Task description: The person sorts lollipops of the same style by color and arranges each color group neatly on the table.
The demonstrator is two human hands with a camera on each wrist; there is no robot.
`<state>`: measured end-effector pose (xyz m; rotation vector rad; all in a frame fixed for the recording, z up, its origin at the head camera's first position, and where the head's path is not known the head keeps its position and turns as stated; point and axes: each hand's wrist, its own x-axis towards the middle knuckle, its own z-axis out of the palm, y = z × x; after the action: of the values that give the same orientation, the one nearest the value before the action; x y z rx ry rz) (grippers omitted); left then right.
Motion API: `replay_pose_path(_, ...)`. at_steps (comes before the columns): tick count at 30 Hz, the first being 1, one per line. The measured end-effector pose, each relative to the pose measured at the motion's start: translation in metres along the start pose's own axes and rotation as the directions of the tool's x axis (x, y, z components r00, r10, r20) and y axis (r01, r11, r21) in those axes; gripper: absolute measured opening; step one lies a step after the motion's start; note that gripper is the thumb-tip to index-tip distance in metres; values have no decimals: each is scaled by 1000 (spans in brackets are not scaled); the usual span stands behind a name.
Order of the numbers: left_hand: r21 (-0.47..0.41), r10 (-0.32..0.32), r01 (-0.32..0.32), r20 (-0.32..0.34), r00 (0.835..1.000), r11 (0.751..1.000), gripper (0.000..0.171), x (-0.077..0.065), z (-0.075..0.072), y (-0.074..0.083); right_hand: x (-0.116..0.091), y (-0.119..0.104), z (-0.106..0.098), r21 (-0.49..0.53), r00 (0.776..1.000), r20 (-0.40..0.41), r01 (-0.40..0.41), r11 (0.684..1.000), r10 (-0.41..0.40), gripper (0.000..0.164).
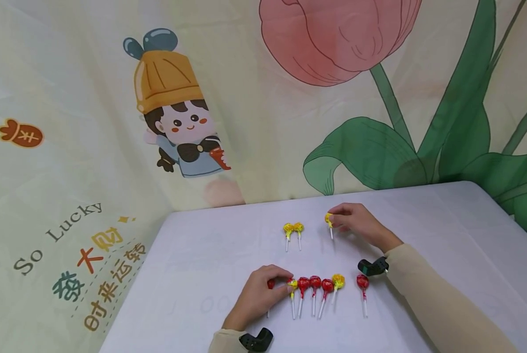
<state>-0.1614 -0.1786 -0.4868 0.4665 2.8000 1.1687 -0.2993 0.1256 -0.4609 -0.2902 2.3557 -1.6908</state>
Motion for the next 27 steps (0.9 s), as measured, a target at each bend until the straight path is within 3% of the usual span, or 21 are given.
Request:
replay_pose_path(16, 32, 8, -9, 7, 1000, 999, 23, -1, -1, 1, 16, 2, 12, 2, 999, 19, -36, 999, 36, 33)
replay_pose_path(27, 37, 2, -2, 14, 1000, 999, 23, 0, 0, 4, 22, -2, 23, -63, 998, 19, -55, 996, 56, 32)
